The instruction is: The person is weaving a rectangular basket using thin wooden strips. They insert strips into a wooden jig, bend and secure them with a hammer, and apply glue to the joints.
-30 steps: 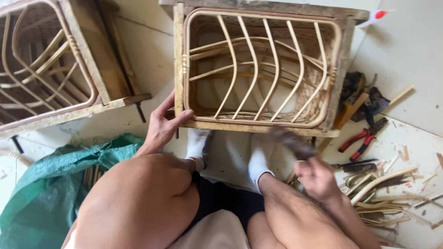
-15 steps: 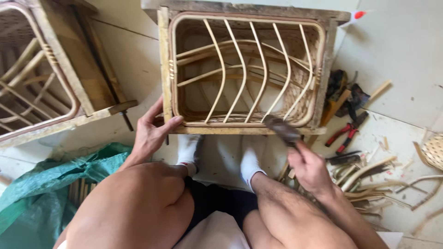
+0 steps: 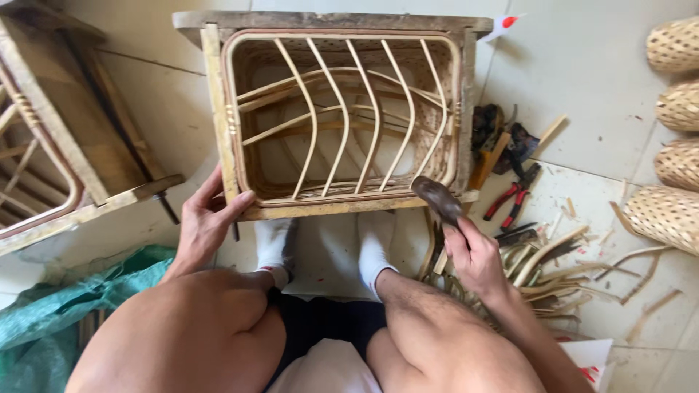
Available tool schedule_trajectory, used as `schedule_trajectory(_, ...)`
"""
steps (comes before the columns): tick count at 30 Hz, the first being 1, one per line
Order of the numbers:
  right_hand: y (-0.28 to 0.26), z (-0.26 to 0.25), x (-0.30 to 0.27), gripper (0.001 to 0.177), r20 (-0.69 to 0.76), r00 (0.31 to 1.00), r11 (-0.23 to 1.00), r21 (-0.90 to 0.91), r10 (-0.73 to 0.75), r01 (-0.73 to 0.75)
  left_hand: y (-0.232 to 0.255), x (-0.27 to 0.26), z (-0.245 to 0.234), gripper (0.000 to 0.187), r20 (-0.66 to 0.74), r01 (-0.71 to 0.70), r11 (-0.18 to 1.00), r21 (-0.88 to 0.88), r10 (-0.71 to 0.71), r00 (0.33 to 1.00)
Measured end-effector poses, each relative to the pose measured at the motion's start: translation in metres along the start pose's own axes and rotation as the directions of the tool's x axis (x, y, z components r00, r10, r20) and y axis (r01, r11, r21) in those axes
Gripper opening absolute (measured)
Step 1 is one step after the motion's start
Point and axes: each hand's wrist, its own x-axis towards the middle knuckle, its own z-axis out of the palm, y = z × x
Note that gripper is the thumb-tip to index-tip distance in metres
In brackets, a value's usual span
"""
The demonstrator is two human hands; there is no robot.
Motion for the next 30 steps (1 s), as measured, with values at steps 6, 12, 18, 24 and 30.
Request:
schedule_trajectory(6,0.027,-0.006,-0.015,0.028,-0.106,0.979,0.983,0.077,0.174,-0.166,-0.006,-0.001,-0.003,0.072,-0.011,0.011,1.000,-0.025,-0.011,1.000)
schedule_trajectory(12,0.036,-0.012,-0.027,0.020,-0.187,0.940,0.938,0.256,0.285,-0.233,-0.044,0.002,-0.007,0.056,-0.057,-0.115,0.993,-0.020,0.114,0.992)
schedule_trajectory(18,0.004,0.004,-0.010,0.029,-0.007,1.000,0.999,-0.034,-0.008,0.007,-0.078,0.014,-0.002,0.044,-0.248,-0.176,0.981,-0.087,0.150,0.957)
schedule_trajectory(24,-0.041,0.024,0.030,0.041,0.276,0.954,0.991,-0.020,-0.118,0.129,-0.070,0.012,-0.001,0.053,-0.248,-0.232,0.971,-0.058,0.211,0.945)
schedule_trajectory(30,-0.076,0.041,0.056,0.044,0.323,0.836,0.893,0.090,-0.444,0.440,-0.067,0.012,0.005,0.057,-0.270,-0.251,0.961,-0.115,0.213,0.939)
